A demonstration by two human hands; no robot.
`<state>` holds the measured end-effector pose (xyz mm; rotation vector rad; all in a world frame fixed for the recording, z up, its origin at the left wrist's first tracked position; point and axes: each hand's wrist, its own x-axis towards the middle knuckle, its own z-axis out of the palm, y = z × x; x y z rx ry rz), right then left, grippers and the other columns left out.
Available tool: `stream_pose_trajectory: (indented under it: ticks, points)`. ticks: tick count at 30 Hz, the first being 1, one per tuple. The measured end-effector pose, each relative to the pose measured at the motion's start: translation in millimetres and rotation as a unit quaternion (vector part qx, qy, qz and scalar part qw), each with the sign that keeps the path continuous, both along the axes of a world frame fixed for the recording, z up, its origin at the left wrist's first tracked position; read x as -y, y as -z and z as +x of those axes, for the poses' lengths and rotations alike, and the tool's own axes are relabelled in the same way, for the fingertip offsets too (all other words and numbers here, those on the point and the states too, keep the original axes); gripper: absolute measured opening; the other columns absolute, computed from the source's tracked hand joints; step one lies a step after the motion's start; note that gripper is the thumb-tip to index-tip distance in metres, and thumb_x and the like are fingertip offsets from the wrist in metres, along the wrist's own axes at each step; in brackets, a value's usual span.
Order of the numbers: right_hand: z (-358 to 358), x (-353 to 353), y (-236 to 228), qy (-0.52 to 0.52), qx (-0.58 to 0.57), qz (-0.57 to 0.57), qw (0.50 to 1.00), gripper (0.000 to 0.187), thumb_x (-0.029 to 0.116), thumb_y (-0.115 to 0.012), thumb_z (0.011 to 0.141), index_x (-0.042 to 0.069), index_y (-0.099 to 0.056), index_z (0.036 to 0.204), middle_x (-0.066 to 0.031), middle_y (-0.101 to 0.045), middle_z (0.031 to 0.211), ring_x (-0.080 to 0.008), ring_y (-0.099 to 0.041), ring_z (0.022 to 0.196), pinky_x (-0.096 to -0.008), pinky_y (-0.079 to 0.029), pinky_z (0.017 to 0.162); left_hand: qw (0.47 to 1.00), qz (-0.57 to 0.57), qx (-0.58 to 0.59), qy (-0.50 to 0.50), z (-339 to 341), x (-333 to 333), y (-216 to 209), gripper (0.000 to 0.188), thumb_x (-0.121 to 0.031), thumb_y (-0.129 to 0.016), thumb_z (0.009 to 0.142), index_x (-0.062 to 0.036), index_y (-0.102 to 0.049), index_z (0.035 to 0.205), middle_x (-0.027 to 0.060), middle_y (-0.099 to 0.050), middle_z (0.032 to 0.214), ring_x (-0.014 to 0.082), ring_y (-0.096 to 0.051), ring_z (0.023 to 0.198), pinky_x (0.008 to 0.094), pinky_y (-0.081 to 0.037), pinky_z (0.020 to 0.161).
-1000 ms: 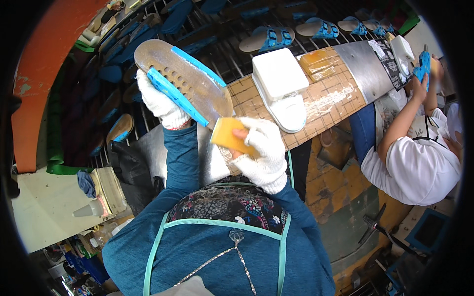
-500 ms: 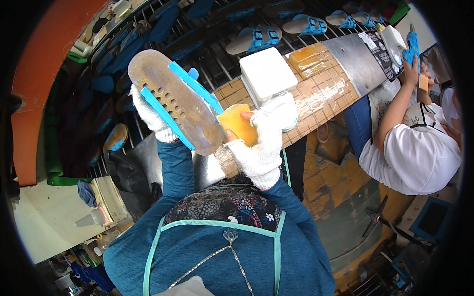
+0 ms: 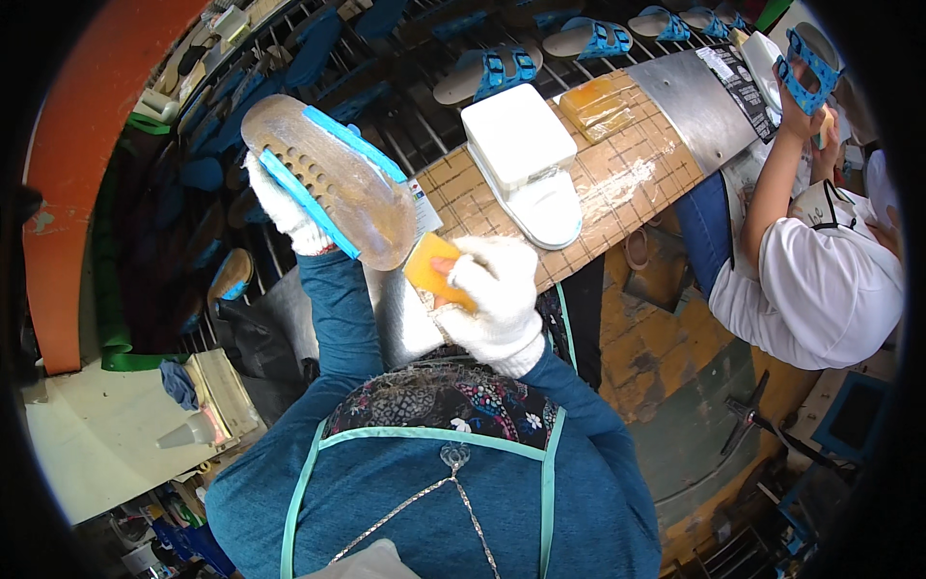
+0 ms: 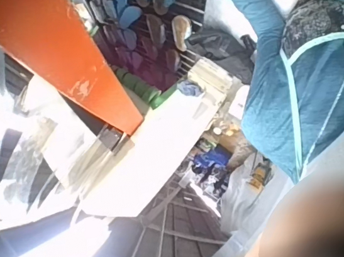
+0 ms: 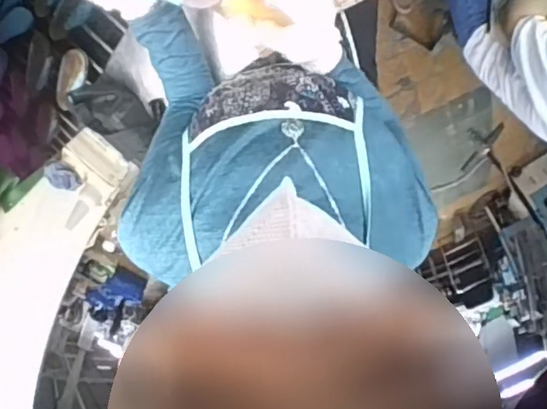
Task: The person repeatedly picks up blue slides from a conveyor belt and scrubs the soles with a yellow sponge. They wipe the soles thoroughly, then place the slides back on the belt. The process is repeated for multiple slides throughout the clip.
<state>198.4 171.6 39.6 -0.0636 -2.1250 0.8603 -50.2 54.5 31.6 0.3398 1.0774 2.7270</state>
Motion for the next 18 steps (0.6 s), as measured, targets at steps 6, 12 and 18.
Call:
stream_pose_trajectory:
  ticks: [6, 12, 18]
  points:
    - [-36, -41, -40, 0.043, -0.028, -0.016, 0.999, 0.052, 0.008, -0.086, 0.068, 0.006, -0.071, 0.118, -0.0146, -0.065, 0.113, -0.0302, -0.063, 0.104, -0.0390, -0.052, 0.089, 0.982, -0.173, -0.063, -0.047, 47, -44, -7, 0.040, -0.040, -0.048, 0.106, -0.0056, -0.064, 0.120, 0.0069, -0.069, 0.109, 0.0148, -0.068, 0.099, 0.0296, -0.056, 0.088]
    - [-41, -28, -35, -0.041, 0.026, 0.076, 0.996, 0.044, 0.012, -0.080, 0.066, 0.006, -0.072, 0.109, -0.0132, -0.067, 0.110, -0.0296, -0.062, 0.097, -0.0416, -0.050, 0.084, 0.999, -0.019, 0.028, 0.015, 38, -41, -27, 0.041, -0.043, -0.048, 0.106, -0.0075, -0.063, 0.119, 0.0052, -0.069, 0.106, 0.0156, -0.069, 0.093, 0.0302, -0.057, 0.085]
    - [-10, -5, 4, -0.062, 0.064, -0.001, 0.996, 0.043, 0.017, -0.079, 0.063, 0.009, -0.073, 0.104, -0.0124, -0.068, 0.107, -0.0311, -0.061, 0.095, -0.0424, -0.047, 0.085, 0.980, -0.128, -0.033, -0.145, 3, -10, -7, 0.048, -0.045, -0.044, 0.106, -0.0057, -0.053, 0.134, 0.0064, -0.066, 0.117, 0.0144, -0.069, 0.100, 0.0310, -0.060, 0.085]
